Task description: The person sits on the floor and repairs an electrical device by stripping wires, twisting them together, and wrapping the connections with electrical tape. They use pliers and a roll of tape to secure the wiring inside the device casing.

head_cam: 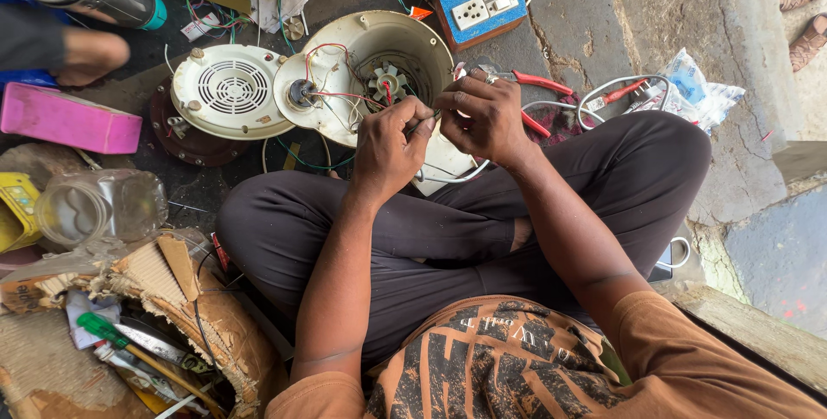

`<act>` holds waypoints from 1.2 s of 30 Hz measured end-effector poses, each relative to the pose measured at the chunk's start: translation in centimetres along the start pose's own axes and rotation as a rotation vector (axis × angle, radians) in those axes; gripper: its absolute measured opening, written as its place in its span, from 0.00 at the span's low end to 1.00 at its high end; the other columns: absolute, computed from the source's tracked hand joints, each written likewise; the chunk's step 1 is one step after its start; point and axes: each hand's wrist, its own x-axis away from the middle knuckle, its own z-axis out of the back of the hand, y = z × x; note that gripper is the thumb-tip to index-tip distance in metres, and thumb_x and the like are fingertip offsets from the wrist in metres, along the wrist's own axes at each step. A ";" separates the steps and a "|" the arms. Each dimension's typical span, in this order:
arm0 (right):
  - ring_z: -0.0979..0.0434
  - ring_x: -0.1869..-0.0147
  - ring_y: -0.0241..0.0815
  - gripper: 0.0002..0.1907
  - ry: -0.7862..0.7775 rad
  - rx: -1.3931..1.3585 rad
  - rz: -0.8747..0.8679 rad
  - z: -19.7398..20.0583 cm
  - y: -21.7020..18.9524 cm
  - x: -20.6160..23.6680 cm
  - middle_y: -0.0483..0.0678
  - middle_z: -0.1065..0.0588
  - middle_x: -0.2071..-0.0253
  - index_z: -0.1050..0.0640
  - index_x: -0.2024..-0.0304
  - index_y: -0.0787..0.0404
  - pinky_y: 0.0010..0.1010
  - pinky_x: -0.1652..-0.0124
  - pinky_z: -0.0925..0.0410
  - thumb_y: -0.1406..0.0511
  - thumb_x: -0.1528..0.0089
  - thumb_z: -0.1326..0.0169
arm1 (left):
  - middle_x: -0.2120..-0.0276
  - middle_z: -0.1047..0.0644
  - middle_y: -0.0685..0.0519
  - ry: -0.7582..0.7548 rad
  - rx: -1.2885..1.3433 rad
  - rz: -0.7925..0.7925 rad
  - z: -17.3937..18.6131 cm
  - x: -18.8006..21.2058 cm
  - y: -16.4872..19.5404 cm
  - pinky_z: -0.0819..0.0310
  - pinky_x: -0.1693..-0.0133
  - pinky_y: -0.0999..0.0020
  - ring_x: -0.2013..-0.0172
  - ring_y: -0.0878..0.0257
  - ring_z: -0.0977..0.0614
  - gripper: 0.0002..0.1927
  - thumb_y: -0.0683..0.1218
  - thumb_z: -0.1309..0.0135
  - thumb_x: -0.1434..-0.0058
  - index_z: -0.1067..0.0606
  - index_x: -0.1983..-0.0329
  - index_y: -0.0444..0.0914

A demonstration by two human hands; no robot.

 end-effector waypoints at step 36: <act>0.19 0.60 0.48 0.07 -0.064 -0.297 -0.181 0.1 0.7 0.2 0.49 0.20 0.63 0.18 0.62 0.62 0.35 0.59 0.27 0.72 0.44 0.38 | 0.79 0.23 0.48 0.055 -0.169 0.069 -1.1 0.1 0.1 0.31 0.73 0.57 0.80 0.52 0.21 0.10 0.45 0.40 0.33 0.25 0.67 0.35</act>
